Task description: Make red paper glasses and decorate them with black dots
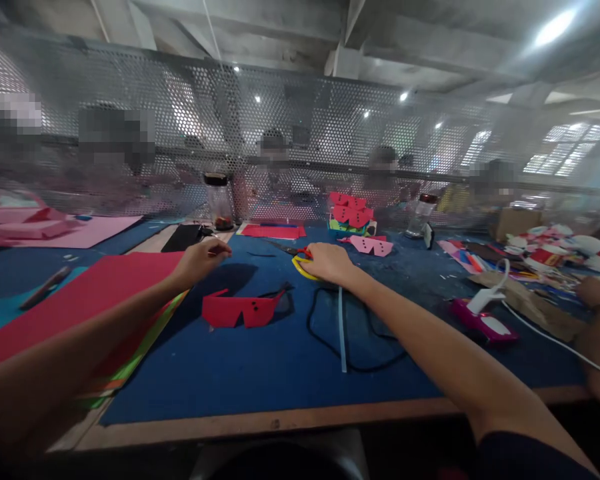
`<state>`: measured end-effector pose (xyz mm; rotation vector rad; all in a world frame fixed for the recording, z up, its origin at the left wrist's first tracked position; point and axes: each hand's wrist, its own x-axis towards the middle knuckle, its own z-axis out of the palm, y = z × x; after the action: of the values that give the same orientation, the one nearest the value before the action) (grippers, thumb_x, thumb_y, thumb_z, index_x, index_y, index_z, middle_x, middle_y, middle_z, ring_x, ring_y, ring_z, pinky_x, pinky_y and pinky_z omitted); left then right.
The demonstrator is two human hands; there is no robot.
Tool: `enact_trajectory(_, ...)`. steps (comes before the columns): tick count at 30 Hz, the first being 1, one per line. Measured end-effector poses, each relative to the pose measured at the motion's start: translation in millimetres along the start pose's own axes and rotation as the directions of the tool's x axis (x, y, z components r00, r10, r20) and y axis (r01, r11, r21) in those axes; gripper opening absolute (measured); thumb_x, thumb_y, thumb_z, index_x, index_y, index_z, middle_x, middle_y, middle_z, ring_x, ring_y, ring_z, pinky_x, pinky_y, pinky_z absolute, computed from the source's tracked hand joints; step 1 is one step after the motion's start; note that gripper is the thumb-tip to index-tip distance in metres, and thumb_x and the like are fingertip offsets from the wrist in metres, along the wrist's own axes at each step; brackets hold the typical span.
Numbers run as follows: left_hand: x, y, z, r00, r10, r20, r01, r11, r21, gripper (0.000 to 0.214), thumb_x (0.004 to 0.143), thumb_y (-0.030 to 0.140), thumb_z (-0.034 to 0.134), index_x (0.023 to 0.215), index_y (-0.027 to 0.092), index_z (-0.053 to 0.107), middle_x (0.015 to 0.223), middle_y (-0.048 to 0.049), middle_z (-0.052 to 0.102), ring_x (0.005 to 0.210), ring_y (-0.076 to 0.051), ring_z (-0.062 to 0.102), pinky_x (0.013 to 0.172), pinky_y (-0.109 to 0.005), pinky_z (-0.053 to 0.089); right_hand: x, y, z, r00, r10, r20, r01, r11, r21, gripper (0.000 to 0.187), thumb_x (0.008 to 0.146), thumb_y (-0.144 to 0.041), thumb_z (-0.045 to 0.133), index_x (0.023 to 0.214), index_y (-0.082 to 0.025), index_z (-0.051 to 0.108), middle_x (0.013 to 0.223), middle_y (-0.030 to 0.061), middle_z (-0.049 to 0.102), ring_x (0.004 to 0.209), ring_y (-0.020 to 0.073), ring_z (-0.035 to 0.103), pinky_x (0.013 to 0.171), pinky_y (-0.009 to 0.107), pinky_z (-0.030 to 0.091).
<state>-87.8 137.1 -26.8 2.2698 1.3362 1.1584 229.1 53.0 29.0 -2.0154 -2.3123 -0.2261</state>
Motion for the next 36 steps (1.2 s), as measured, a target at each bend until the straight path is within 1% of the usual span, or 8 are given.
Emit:
enact_trajectory(9,-8,22,-9.8,0.999,0.044,0.005,-0.044,0.997,-0.071,0.022,0.083,0.036,0.059,0.091,0.018,0.069,0.090,-0.0055,0.072,0.085,-0.021,0.067,0.080,-0.032,0.050,58,20,30,0.992,-0.015,0.124,0.015,1.000,0.005,0.034,0.083,-0.043,0.065,0.101,-0.015,0.073,0.102,0.0135,0.073,0.094,0.0249,0.067,0.073,0.026,0.045)
enact_trajectory(13,-13,40,-11.4,0.992,0.035,0.125,-0.018,0.991,-0.131,0.022,0.085,0.038,0.057,0.087,0.019,0.069,0.088,-0.0041,0.073,0.086,-0.021,0.067,0.084,-0.032,0.049,41,17,20,0.995,-0.089,0.036,0.086,0.994,0.071,0.033,0.091,-0.034,0.057,0.116,-0.017,0.069,0.116,0.0133,0.068,0.105,0.0221,0.062,0.084,0.027,0.043)
enact_trajectory(15,-17,50,-12.6,0.980,0.053,0.192,-0.034,0.994,-0.104,0.025,0.087,0.042,0.056,0.086,0.020,0.070,0.091,-0.0041,0.073,0.091,-0.022,0.066,0.087,-0.033,0.048,24,6,12,0.983,-0.183,0.024,0.178,0.975,0.137,0.030,0.094,-0.034,0.053,0.117,-0.025,0.069,0.115,0.0059,0.067,0.103,0.0165,0.061,0.086,0.024,0.042)
enact_trajectory(19,-30,69,-16.4,0.943,0.048,0.329,-0.015,0.995,-0.103,0.032,0.088,0.049,0.054,0.091,0.023,0.072,0.099,-0.0038,0.074,0.098,-0.024,0.065,0.091,-0.033,0.048,-12,-20,4,0.853,-0.521,-0.030,0.472,0.746,0.469,0.027,0.096,-0.033,0.052,0.113,-0.024,0.071,0.102,0.0033,0.068,0.095,0.0150,0.061,0.085,0.026,0.044)
enact_trajectory(22,-45,75,-18.9,0.912,0.028,0.408,0.008,0.996,-0.088,0.033,0.086,0.052,0.056,0.097,0.027,0.074,0.108,-0.0033,0.073,0.105,-0.025,0.063,0.092,-0.033,0.048,-27,-34,9,0.818,-0.570,-0.071,0.514,0.670,0.536,0.024,0.094,-0.031,0.056,0.108,-0.021,0.072,0.097,0.0038,0.067,0.090,0.0152,0.060,0.084,0.027,0.044)
enact_trajectory(28,-63,62,-19.6,0.862,0.115,0.493,-0.098,0.993,-0.062,0.030,0.079,0.049,0.066,0.098,0.028,0.074,0.104,-0.0066,0.071,0.099,-0.026,0.065,0.087,-0.035,0.050,-24,-30,13,0.854,-0.486,-0.183,0.497,0.664,0.558,0.024,0.096,-0.034,0.054,0.099,-0.018,0.070,0.095,0.0033,0.067,0.089,0.0136,0.061,0.081,0.025,0.044)
enact_trajectory(33,-57,61,-28.9,0.904,0.055,0.425,-0.014,0.995,-0.099,0.026,0.077,0.049,0.066,0.086,0.027,0.074,0.087,-0.0042,0.072,0.082,-0.023,0.065,0.073,-0.032,0.050,-18,21,1,0.948,-0.251,-0.193,0.293,0.926,0.236,0.024,0.095,-0.031,0.052,0.104,-0.018,0.069,0.106,0.0076,0.066,0.097,0.0176,0.060,0.087,0.028,0.042)
enact_trajectory(36,-51,65,-37.8,0.927,-0.037,0.374,0.109,0.979,-0.173,0.028,0.077,0.049,0.066,0.082,0.022,0.072,0.079,-0.0018,0.070,0.072,-0.018,0.063,0.064,-0.027,0.048,-25,58,2,0.989,-0.087,-0.121,0.093,0.995,0.043,0.024,0.092,-0.033,0.056,0.106,-0.017,0.068,0.108,0.0101,0.066,0.101,0.0220,0.060,0.087,0.031,0.042)
